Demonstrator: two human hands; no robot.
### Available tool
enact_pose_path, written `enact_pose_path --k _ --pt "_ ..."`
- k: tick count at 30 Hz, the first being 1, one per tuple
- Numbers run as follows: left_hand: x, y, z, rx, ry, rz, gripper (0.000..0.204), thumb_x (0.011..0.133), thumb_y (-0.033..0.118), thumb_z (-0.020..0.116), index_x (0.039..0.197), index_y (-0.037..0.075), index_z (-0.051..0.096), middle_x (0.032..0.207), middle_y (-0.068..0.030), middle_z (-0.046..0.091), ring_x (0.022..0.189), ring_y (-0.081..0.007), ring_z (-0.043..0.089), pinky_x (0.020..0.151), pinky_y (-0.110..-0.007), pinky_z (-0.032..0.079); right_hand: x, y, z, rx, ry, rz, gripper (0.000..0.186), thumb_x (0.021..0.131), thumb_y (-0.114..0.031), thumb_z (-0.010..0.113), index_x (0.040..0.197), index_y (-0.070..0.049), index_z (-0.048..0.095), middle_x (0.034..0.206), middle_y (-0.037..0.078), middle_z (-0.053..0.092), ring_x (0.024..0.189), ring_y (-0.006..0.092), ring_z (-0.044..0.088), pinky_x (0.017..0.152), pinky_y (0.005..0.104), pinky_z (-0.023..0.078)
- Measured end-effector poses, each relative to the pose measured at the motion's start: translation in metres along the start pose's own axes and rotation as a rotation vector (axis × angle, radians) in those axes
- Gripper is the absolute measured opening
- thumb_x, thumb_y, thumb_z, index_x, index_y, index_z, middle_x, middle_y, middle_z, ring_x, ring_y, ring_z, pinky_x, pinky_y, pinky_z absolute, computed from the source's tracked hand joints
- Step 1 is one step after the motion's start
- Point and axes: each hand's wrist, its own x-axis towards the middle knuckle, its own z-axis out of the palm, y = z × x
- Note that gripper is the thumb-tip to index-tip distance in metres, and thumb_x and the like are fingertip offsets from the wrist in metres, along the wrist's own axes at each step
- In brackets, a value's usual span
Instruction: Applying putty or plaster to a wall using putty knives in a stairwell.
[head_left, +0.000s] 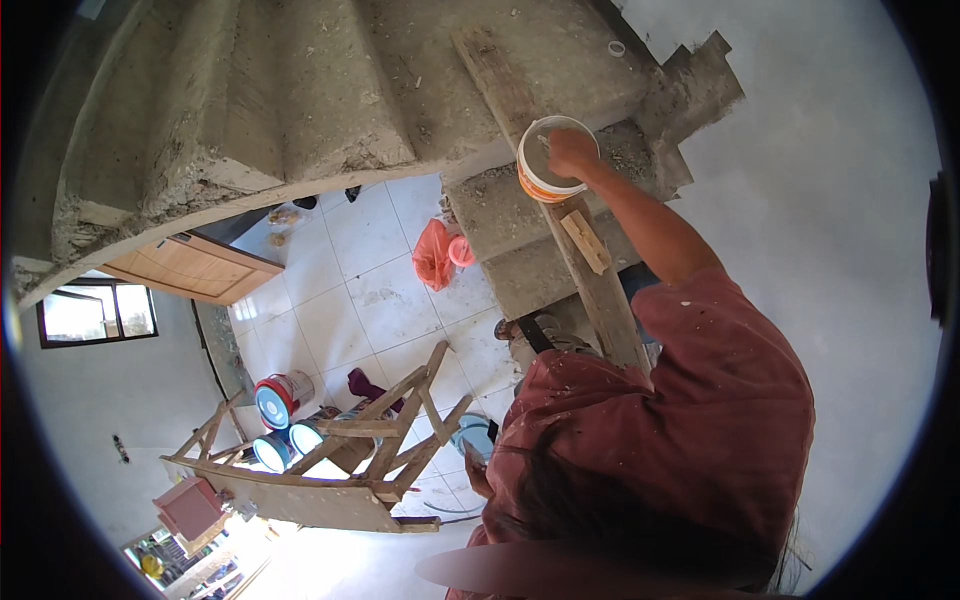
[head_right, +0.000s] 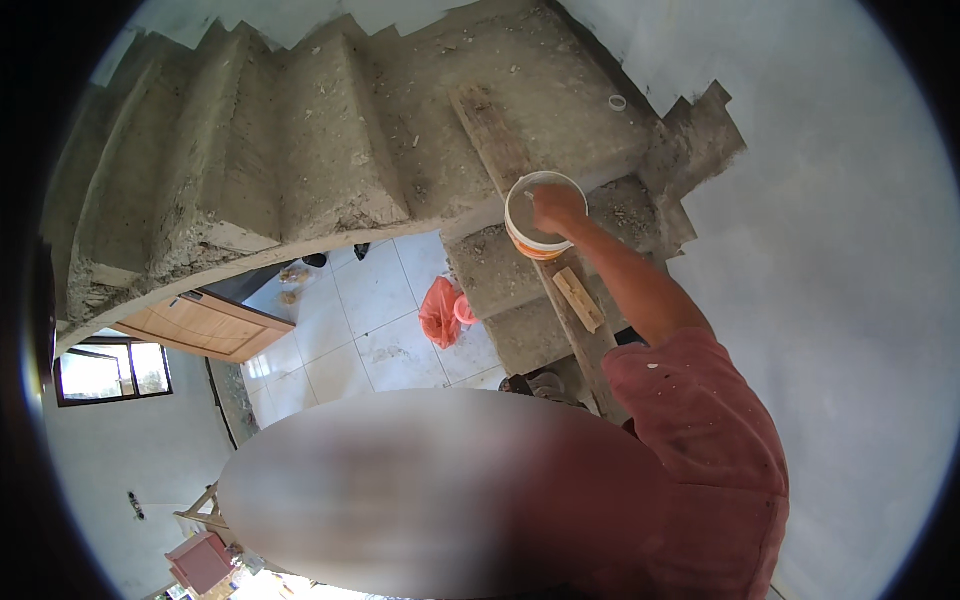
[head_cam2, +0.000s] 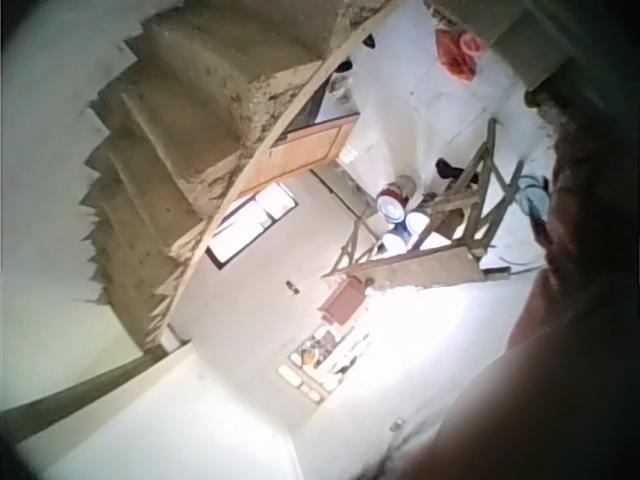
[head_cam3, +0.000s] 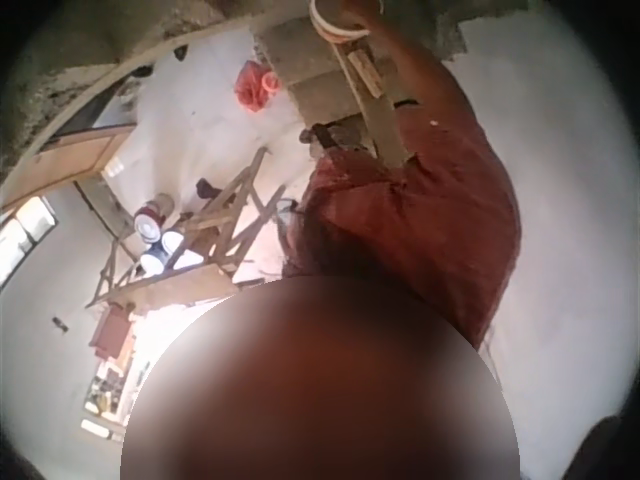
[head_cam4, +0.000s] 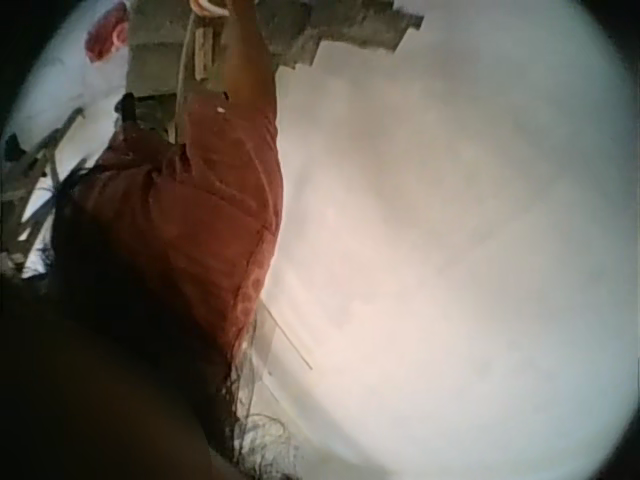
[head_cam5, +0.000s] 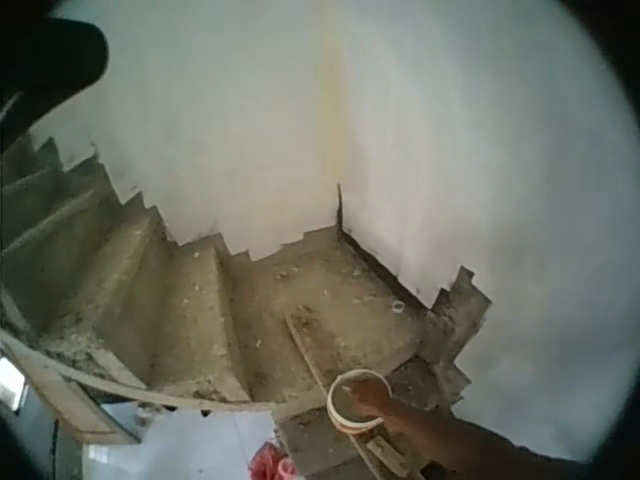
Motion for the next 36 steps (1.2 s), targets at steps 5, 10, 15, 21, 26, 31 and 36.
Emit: enact_pose_path --k 5,10,15,21,26,31,36 --pt "-0.015 0.015 0.003 -0.178 0.082 -0.134 0.041 0.099 0.015 0.044 0.139 0.009 0.048 0.136 -0.0137 0.054 0.116 -0.0307 0.057 0.084 -0.044 0.05 -0.001 0.011 -0.012 0.039 0.063 0.006 0.015 0.072 -0.015 0.066 0.083 -0.006 0.072 0.085 0.018 0.07 0.084 0.0342 0.069 0.071 0.0442 0.056" --pt "-0.011 0.025 -0.002 -0.349 0.161 -0.244 0.042 0.099 0.018 0.044 0.141 0.01 0.046 0.137 -0.0128 0.053 0.117 -0.0311 0.056 0.082 -0.046 0.05 0.001 0.0 0.015 -0.049 0.077 -0.081 0.015 0.072 -0.015 0.066 0.084 -0.007 0.071 0.084 0.016 0.07 0.083 0.0346 0.069 0.07 0.0449 0.056" --pt "-0.021 0.03 0.0 -0.535 0.24 -0.376 0.044 0.099 0.02 0.045 0.142 0.012 0.044 0.139 -0.012 0.051 0.117 -0.0316 0.055 0.081 -0.047 0.051 -0.016 0.011 -0.018 0.076 0.071 -0.081 0.017 0.076 -0.014 0.064 0.089 -0.006 0.071 0.088 0.019 0.069 0.088 0.0362 0.067 0.075 0.0451 0.054" --pt "0.006 0.118 0.0 -0.892 0.203 -0.485 0.052 0.099 0.028 0.048 0.147 0.014 0.034 0.142 -0.0103 0.046 0.121 -0.0297 0.051 0.077 -0.048 0.052 -0.042 0.062 -0.042 0.414 0.18 -0.079 0.023 0.078 -0.013 0.065 0.098 -0.002 0.068 0.091 0.022 0.068 0.091 0.0384 0.064 0.076 0.0449 0.052" --pt "0.073 0.132 0.027 -0.35 -0.072 0.232 0.054 0.099 0.016 0.05 0.148 0.013 0.03 0.12 -0.0086 0.053 0.095 -0.0199 0.057 0.089 -0.039 0.05 -0.049 0.096 -0.02 0.765 0.332 -0.171 0.023 0.082 -0.01 0.066 0.102 0.001 0.067 0.087 0.017 0.069 0.079 0.0237 0.065 0.073 0.036 0.05" --pt "0.108 0.265 0.036 -1.361 -0.448 -0.153 0.048 0.099 0.019 0.05 0.145 0.012 0.036 0.136 -0.0126 0.049 0.123 -0.0283 0.052 0.101 -0.047 0.046 -0.056 0.088 -0.021 1.15 0.259 -0.174 0.018 0.086 -0.007 0.064 0.1 0.004 0.068 0.085 0.002 0.07 0.077 0.0064 0.057 0.071 0.0281 0.049" --pt "0.113 0.361 0.045 -1.388 -0.681 -0.053 0.044 0.099 0.015 0.046 0.141 0.005 0.039 0.135 -0.0139 0.051 0.123 -0.0307 0.053 0.1 -0.049 0.047 -0.09 0.059 -0.062 1.214 0.196 -0.271 0.018 0.089 -0.006 0.063 0.102 0.005 0.067 0.087 0.002 0.068 0.081 0.0061 0.056 0.071 0.0251 0.046"
